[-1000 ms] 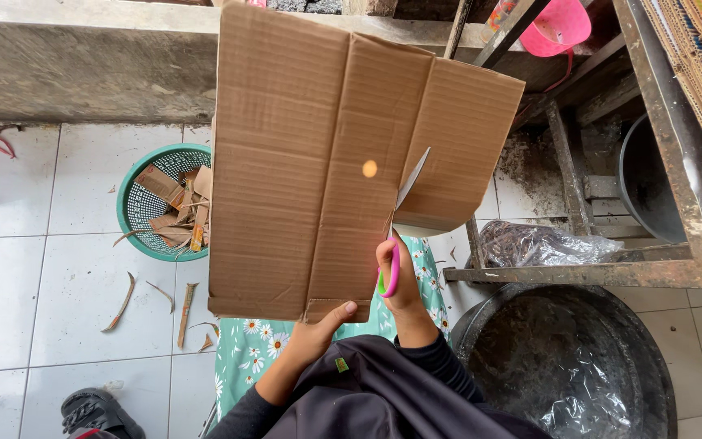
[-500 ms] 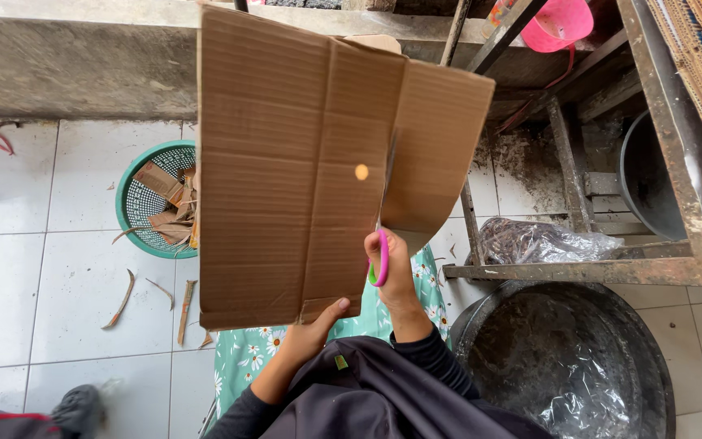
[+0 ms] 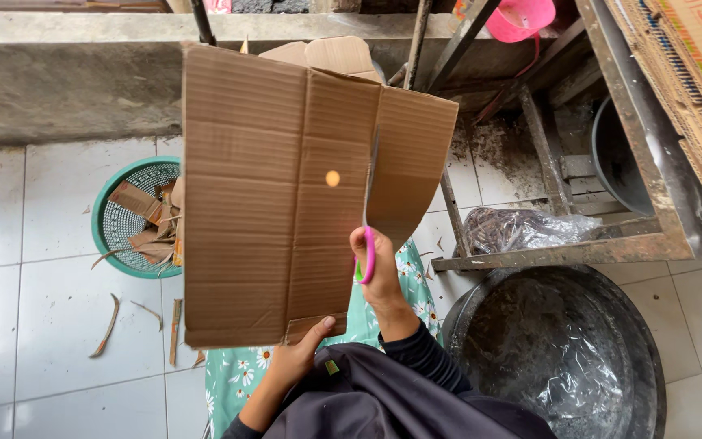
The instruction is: The person uses pink-handled scissors to cut a piece of corrugated cardboard into a rounded rectangular shape. They trim the edges and corners, then place the finished piece on a stack of similar cutouts on a nearby metal shelf.
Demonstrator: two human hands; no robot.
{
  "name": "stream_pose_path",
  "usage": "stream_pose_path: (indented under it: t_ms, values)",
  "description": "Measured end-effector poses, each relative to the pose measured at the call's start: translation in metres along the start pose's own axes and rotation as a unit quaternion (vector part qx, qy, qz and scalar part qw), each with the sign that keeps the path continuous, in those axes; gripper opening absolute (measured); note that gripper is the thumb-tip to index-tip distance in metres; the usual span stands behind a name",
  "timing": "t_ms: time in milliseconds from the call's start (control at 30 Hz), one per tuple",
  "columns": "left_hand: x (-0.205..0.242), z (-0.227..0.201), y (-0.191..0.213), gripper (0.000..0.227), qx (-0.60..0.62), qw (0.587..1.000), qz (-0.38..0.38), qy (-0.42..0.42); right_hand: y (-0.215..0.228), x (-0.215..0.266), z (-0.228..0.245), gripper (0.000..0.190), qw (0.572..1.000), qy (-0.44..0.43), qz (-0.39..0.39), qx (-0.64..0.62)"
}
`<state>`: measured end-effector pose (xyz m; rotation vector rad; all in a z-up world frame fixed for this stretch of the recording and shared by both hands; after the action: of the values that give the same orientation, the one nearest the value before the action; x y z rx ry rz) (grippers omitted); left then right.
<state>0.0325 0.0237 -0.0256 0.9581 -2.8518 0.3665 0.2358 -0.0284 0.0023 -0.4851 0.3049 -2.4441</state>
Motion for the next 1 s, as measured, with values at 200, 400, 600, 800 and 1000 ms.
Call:
stream_pose_path:
  t_ms: [200,400,600,800,1000]
  values:
    - [0.008,0.006,0.010,0.029,-0.060,0.998,0.011,0.001,0.010,-0.011,-0.003,0.035,0.989,-0.108,-0.050,-0.087]
    - [0.007,0.010,0.016,0.031,-0.076,0.997,-0.021,-0.005,-0.008,-0.017,0.006,0.040,0.997,-0.067,-0.024,0.002]
    - [0.007,0.011,0.026,0.034,-0.068,0.995,-0.054,0.038,-0.027,-0.033,0.018,0.028,0.999,-0.014,0.037,-0.011]
    - [0.009,-0.005,0.030,0.037,-0.058,0.997,-0.047,0.017,-0.029,-0.048,0.045,0.037,0.998,-0.023,0.048,-0.029]
    - [0.003,-0.014,0.028,0.040,-0.102,0.992,-0.068,0.035,-0.037,-0.052,0.045,0.044,0.996,-0.090,0.021,0.011]
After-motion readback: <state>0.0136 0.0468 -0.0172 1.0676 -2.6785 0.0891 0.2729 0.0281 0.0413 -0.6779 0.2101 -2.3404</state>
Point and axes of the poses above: each hand's wrist, its own x-axis away from the middle knuckle, its own y-axis out of the back of the hand, z = x × y, the point moved 4 cm from there along -x, towards the middle knuckle, and after that the axes turned 10 degrees about -y, right-handed, at the moved point
